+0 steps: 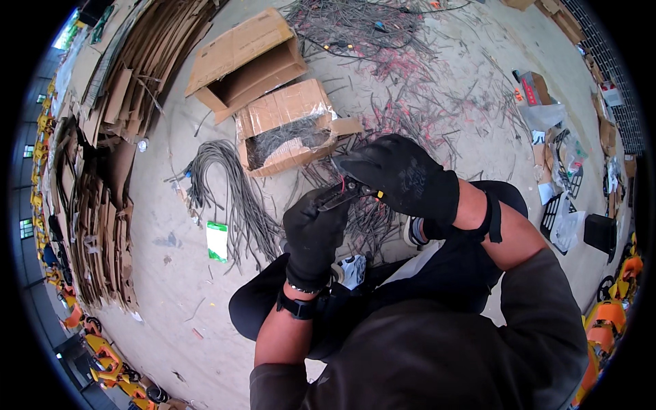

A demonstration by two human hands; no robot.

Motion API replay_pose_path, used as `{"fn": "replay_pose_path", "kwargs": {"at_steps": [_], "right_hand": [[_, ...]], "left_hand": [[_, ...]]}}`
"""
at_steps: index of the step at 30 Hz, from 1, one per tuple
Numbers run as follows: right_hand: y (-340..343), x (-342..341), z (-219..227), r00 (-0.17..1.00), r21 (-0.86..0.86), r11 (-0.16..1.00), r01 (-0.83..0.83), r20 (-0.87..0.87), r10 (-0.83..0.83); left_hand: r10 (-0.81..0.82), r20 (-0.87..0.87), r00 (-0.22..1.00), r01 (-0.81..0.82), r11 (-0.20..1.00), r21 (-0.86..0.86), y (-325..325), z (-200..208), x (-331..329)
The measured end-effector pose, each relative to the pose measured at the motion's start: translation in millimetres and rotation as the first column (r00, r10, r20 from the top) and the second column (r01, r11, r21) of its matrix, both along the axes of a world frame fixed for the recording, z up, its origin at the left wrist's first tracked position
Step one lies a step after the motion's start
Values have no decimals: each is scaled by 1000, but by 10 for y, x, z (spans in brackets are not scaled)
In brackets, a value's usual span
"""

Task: The person uses a wire stripper to remove insulation from a red wire and then manipulates components of a wire harness while sitting on the floor.

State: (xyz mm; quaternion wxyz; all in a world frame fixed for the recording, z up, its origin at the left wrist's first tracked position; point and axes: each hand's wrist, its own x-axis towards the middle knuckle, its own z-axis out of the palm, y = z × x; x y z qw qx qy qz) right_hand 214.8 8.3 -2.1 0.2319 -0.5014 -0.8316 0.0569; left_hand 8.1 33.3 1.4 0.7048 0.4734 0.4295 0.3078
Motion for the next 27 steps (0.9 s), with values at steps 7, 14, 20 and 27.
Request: {"fn": "replay_pose_path", "kwargs": {"at_steps": [7, 14, 20, 27], "right_hand": [[-39, -21, -9, 999, -61, 998, 6, 51, -2], [-93, -57, -134, 954, -222, 974, -47, -299, -22], [-82, -148, -10, 839, -417, 889, -191, -539, -73], [-89, -231, 11, 708, -547, 785, -290, -675, -209]], "left_hand": [[2, -131, 991, 40, 949, 312, -14, -117, 3], [19, -137, 990, 42, 903, 428, -9, -127, -49], [52, -29, 998, -44, 970, 239, -47, -86, -113], [91, 111, 990, -94, 995, 20, -42, -89, -164]]}}
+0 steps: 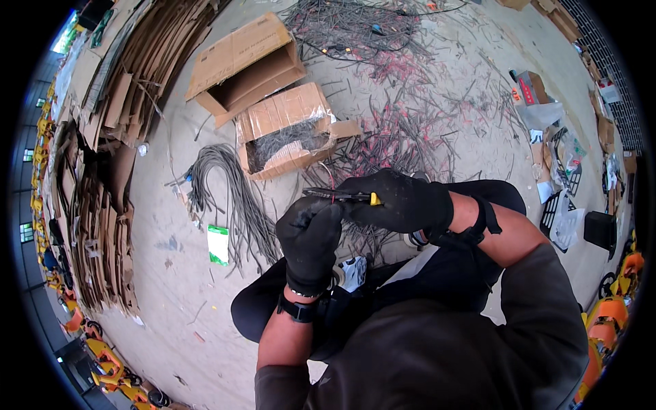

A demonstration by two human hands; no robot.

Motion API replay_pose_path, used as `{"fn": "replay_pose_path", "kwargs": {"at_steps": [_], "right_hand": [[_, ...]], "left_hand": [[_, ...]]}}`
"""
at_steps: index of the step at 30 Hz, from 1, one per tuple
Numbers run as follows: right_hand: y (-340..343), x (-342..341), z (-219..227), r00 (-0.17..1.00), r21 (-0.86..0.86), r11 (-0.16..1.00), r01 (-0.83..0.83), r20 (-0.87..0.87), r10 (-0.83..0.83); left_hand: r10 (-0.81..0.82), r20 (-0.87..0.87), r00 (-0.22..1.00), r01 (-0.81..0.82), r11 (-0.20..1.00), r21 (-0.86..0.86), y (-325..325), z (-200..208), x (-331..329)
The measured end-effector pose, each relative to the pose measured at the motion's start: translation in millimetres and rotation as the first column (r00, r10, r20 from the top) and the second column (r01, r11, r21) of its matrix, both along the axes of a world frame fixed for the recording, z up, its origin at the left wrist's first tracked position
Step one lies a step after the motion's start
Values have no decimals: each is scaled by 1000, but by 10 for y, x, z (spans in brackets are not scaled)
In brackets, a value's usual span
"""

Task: The person uses a wire stripper to remove insulation from a red wire and then manipulates components of a wire harness while sitting on the floor.

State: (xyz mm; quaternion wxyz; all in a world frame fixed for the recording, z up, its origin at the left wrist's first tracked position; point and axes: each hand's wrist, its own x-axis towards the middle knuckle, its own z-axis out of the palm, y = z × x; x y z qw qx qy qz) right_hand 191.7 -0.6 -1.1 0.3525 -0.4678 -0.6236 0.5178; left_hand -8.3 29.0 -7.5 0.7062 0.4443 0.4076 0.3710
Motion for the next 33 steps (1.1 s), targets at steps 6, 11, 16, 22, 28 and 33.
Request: {"fn": "replay_pose_path", "kwargs": {"at_steps": [6, 11, 16, 22, 28, 33], "right_hand": [[-22, -31, -5, 992, -173, 985, 13, -121, -34], [-9, -9, 92, 951, -425, 903, -67, -301, -71], [21, 90, 17, 993, -164, 985, 47, -101, -64], [40, 175, 33, 998, -34, 997, 65, 8, -65], [25, 195, 51, 989, 50, 994, 93, 115, -98], [25, 198, -20, 983, 121, 989, 90, 152, -108]], "left_hand": [[11, -10, 1000, -10, 999, 34, 1, 19, 19], [2, -26, 1000, 0, 997, 79, 13, 50, 26], [26, -123, 992, -1, 979, 202, 7, 50, 38], [-35, -80, 996, 41, 996, 79, 20, 167, 50], [-86, -118, 989, 109, 972, 208, 13, 183, 5], [-73, -66, 995, 77, 995, 70, -7, 254, -25]]}}
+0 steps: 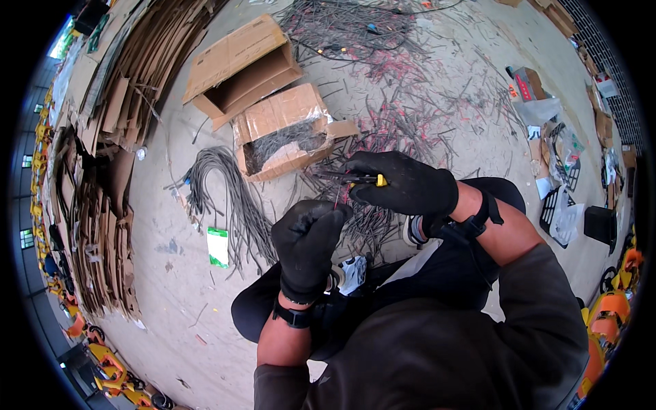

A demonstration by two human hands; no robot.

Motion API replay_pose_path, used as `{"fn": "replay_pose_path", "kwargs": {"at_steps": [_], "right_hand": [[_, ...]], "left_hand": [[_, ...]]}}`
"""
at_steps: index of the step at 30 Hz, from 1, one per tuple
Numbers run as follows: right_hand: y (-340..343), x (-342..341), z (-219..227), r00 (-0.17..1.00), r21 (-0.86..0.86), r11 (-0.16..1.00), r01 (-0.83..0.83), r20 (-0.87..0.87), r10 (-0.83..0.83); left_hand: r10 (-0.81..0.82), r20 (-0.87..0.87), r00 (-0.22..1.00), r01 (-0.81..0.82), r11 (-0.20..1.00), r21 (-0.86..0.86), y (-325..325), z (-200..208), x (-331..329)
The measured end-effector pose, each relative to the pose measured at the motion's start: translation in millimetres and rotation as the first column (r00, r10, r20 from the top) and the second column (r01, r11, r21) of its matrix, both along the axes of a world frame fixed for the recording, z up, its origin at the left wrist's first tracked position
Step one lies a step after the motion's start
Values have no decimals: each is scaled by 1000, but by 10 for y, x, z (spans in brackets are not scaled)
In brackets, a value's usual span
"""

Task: The person uses a wire stripper to remove insulation from a red wire and then manipulates components of a wire harness while sitting on the floor.

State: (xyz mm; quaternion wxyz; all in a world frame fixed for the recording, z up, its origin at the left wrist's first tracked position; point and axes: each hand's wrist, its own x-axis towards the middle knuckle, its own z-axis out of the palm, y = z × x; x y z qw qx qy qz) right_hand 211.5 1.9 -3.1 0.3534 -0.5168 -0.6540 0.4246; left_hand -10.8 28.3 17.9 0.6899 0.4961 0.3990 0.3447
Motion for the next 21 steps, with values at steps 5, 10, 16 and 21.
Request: {"fn": "replay_pose_path", "kwargs": {"at_steps": [5, 10, 16, 21], "right_hand": [[28, 80, -130, 1000, 107, 994, -16, 23, 13], [303, 808, -58, 867, -230, 907, 353, -285, -409], [194, 750, 224, 910, 70, 921, 383, -204, -362], [39, 132, 76, 996, 358, 934, 13, -90, 21]], "left_hand": [[-8, -59, 998, 11, 999, 50, -50, 91, 23], [-136, -139, 981, 184, 877, 444, -104, 92, -128], [-125, -159, 979, 155, 969, 193, -29, -62, -8], [-89, -123, 988, 105, 986, 126, -7, -44, 109]]}}
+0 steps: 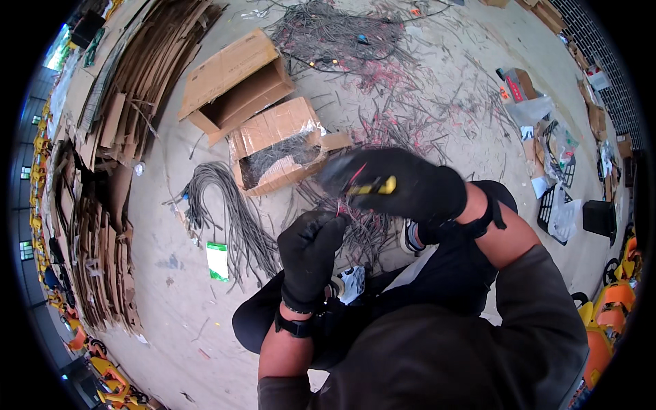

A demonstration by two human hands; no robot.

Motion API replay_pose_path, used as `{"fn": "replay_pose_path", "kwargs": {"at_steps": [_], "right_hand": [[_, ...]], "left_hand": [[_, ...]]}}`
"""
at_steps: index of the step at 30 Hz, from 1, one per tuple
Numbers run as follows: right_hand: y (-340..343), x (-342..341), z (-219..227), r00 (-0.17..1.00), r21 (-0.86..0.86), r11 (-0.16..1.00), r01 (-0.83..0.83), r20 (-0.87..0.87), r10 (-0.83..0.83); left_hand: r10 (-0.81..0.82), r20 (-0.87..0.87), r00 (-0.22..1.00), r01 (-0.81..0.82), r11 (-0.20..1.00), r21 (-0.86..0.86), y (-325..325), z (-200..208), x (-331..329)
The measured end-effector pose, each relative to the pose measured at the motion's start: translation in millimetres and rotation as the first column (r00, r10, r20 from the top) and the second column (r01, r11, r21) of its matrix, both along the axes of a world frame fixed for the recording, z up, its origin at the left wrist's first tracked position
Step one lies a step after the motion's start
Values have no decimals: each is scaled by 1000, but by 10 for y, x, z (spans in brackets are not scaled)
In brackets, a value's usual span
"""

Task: The person uses a wire stripper to remove insulation from a red wire and then manipulates components of a wire harness while sitting on the floor.

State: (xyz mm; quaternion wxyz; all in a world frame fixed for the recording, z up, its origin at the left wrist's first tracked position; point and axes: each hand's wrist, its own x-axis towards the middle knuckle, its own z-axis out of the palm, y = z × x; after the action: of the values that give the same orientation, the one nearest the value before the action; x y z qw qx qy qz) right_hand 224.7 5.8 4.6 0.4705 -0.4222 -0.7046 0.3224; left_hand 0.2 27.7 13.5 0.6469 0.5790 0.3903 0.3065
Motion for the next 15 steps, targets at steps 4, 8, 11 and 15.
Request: {"fn": "replay_pose_path", "kwargs": {"at_steps": [4, 8, 11, 15], "right_hand": [[-43, -171, 46, 990, -129, 991, -39, 129, 56], [-28, -74, 57, 984, -57, 998, 15, 179, -5], [-54, 30, 13, 973, -5, 997, 82, 216, -79], [-38, 142, -41, 947, -23, 992, 127, 301, -114]], "left_hand": [[-16, -82, 997, 13, 999, -46, -16, 20, -8], [-36, -72, 997, 27, 992, -120, -21, -3, 0], [-42, -62, 997, 31, 984, -173, -29, 6, 22], [-109, -83, 991, 97, 987, -130, -45, -36, 41]]}}
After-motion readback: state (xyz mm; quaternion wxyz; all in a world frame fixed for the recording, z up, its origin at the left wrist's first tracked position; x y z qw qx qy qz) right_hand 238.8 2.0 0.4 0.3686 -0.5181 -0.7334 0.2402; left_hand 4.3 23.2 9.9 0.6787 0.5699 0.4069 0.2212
